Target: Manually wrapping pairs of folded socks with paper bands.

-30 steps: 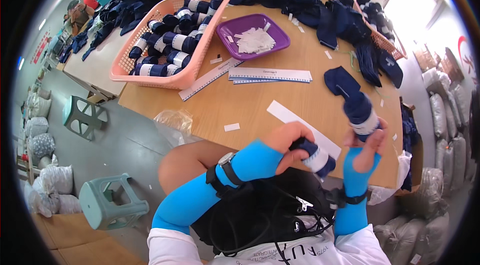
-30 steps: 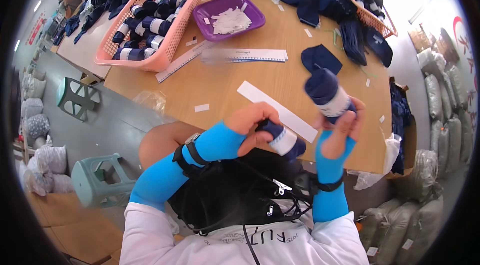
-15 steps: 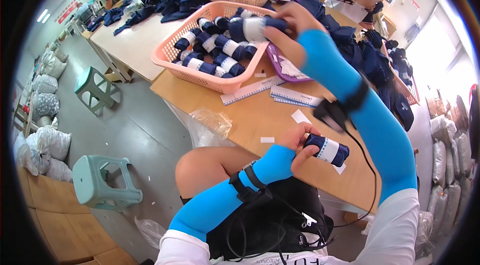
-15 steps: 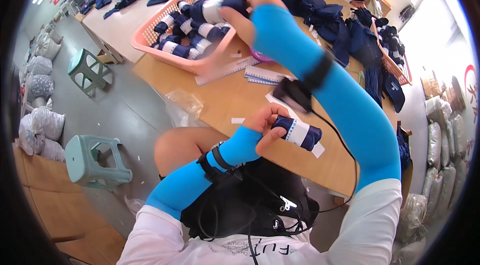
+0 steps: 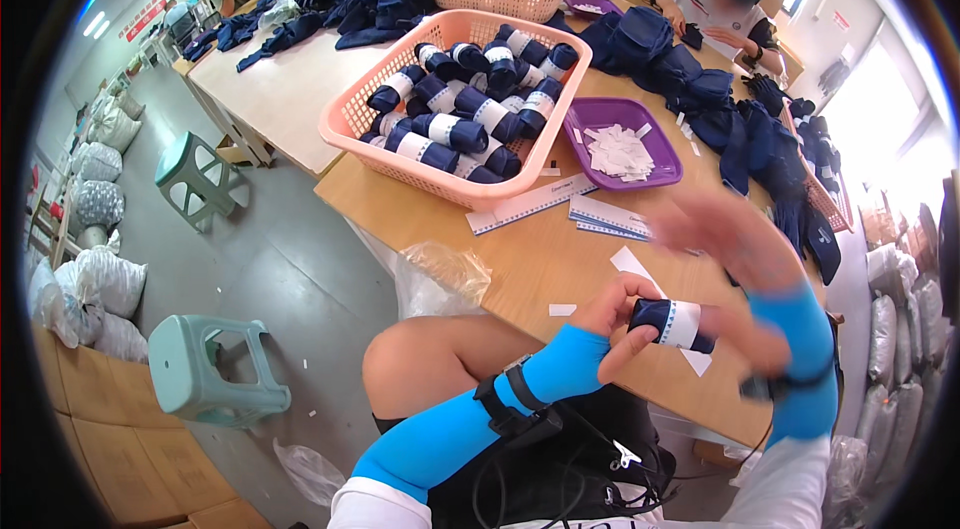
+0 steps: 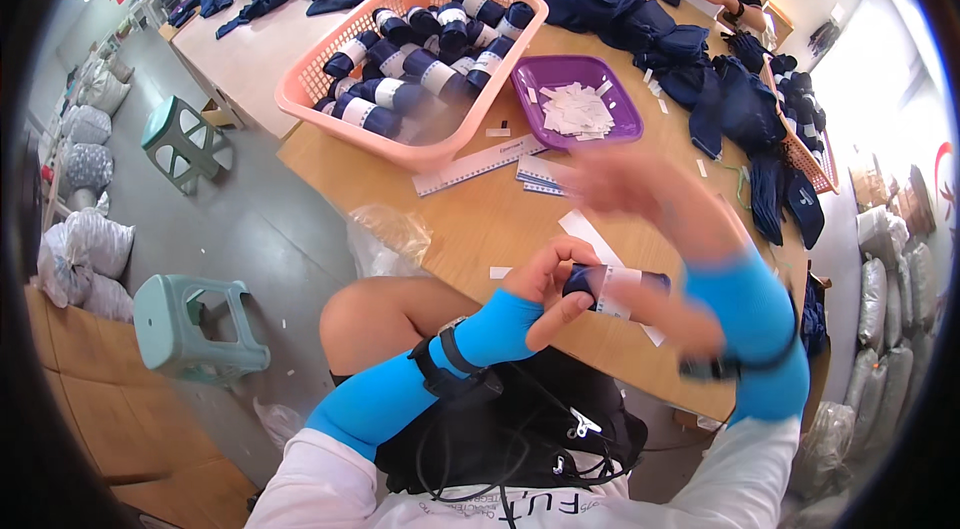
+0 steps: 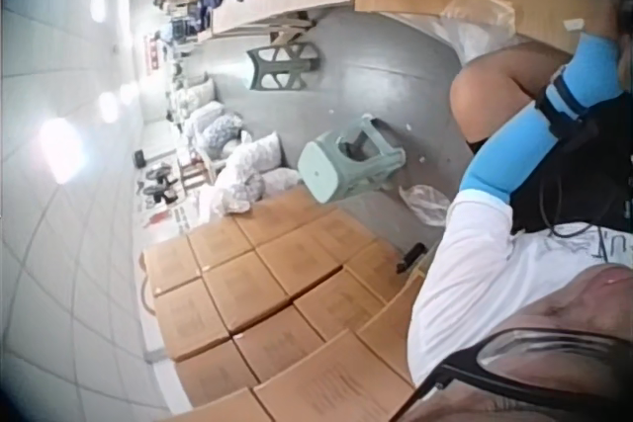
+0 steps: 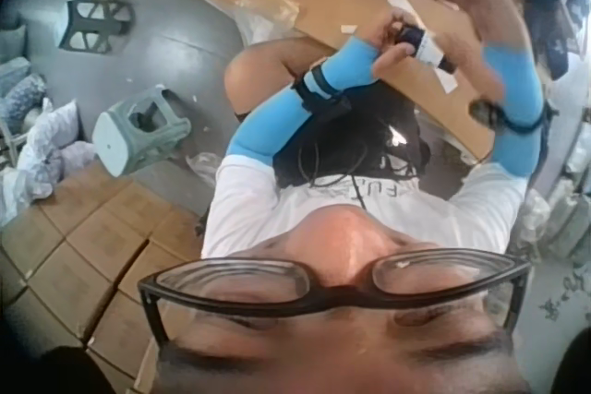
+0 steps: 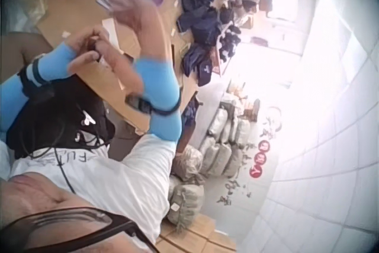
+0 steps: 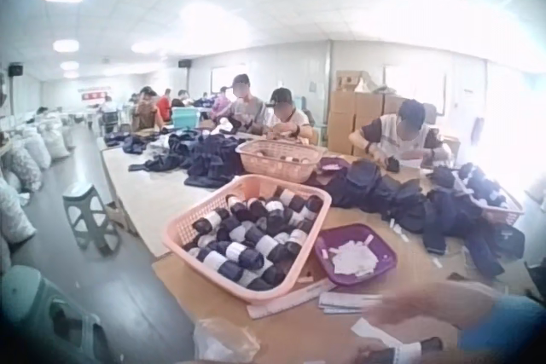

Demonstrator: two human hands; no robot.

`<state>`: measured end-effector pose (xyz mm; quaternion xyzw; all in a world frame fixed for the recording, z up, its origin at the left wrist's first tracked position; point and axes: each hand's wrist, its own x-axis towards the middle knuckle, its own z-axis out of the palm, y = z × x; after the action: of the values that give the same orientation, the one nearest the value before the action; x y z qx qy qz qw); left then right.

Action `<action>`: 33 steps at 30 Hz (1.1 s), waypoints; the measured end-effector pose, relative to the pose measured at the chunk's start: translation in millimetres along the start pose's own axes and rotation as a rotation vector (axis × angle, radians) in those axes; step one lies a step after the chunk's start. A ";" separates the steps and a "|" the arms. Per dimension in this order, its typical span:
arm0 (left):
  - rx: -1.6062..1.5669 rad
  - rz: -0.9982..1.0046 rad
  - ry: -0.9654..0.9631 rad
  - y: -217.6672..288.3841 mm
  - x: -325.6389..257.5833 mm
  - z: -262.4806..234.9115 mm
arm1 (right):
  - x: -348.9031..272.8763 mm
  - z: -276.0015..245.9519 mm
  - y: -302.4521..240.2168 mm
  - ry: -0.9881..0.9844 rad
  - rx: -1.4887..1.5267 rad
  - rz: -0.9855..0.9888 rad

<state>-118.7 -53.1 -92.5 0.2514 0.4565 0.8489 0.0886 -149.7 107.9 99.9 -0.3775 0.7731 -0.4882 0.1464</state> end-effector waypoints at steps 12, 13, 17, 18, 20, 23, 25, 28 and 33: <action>-0.321 -0.368 -0.047 3.7 -12.3 40.3 | -119.9 91.6 69.6 0.716 0.444 0.150; -0.317 -0.387 -0.056 3.6 -13.9 46.1 | -121.4 101.5 74.6 0.935 0.609 0.079; -0.248 -0.423 0.115 -4.5 -4.6 56.5 | -119.1 96.2 114.7 0.844 0.178 0.018; -0.070 -0.464 0.103 -0.7 -6.6 54.4 | -118.0 91.1 112.7 0.827 0.134 -0.012; 0.105 -0.516 0.069 2.3 -7.0 50.2 | -122.1 79.0 106.1 0.794 0.037 -0.034; 0.586 -0.145 0.007 -0.6 0.0 52.9 | -132.6 78.7 115.2 0.878 -0.038 -0.103; 0.503 0.025 -0.073 3.2 5.7 59.5 | -144.4 79.1 111.6 0.859 0.048 -0.055; 0.693 0.175 -0.194 7.5 16.3 66.3 | -150.3 72.9 102.6 0.735 1.250 0.333; 0.996 0.201 -0.164 8.5 16.2 87.8 | -160.6 79.8 86.7 0.729 1.394 0.325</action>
<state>-87.3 12.4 -39.8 0.3716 0.7707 0.5100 -0.0883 -32.4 193.8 -36.4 0.1010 0.3349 -0.9238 0.1560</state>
